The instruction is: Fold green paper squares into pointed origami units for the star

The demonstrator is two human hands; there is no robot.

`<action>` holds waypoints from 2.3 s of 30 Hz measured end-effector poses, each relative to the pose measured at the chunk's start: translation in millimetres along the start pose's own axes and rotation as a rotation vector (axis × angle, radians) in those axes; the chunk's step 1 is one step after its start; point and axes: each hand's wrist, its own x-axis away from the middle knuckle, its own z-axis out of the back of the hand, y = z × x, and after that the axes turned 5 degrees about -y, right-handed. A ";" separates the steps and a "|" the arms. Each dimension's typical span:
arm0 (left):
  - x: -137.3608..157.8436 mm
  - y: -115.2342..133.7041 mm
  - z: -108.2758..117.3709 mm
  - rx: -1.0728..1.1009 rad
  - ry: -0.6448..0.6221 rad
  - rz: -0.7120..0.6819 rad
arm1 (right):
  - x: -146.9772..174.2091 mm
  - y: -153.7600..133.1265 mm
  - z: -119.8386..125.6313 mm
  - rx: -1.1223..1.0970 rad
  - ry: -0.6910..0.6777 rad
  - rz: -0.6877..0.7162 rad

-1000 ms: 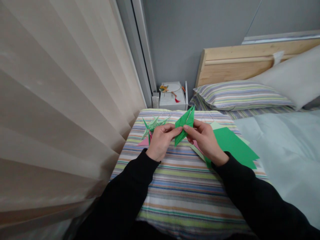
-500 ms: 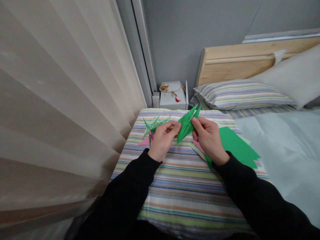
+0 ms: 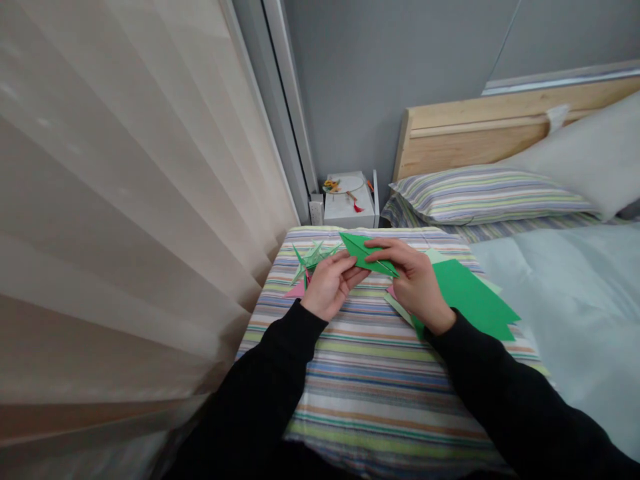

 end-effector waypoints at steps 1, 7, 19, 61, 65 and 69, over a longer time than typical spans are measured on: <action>-1.1 -0.6 1.2 -0.009 0.018 -0.014 | 0.3 1.4 0.1 0.014 0.000 -0.003; -6.7 -3.4 5.5 -0.141 0.093 -0.127 | 3.2 7.9 -2.8 0.110 -0.036 0.064; -2.6 -12.4 9.6 -0.334 -0.088 -0.218 | -3.1 8.4 -9.4 0.071 -0.025 -0.219; 12.2 2.0 14.3 -0.549 -0.162 -0.140 | 4.0 -0.3 12.4 -0.629 -0.061 -0.657; 12.6 1.4 8.2 -0.466 -0.076 -0.051 | 2.9 -1.9 13.0 -0.569 -0.084 -0.602; 11.3 1.5 7.4 -0.492 -0.049 -0.009 | 2.4 -2.9 12.7 -0.548 -0.105 -0.586</action>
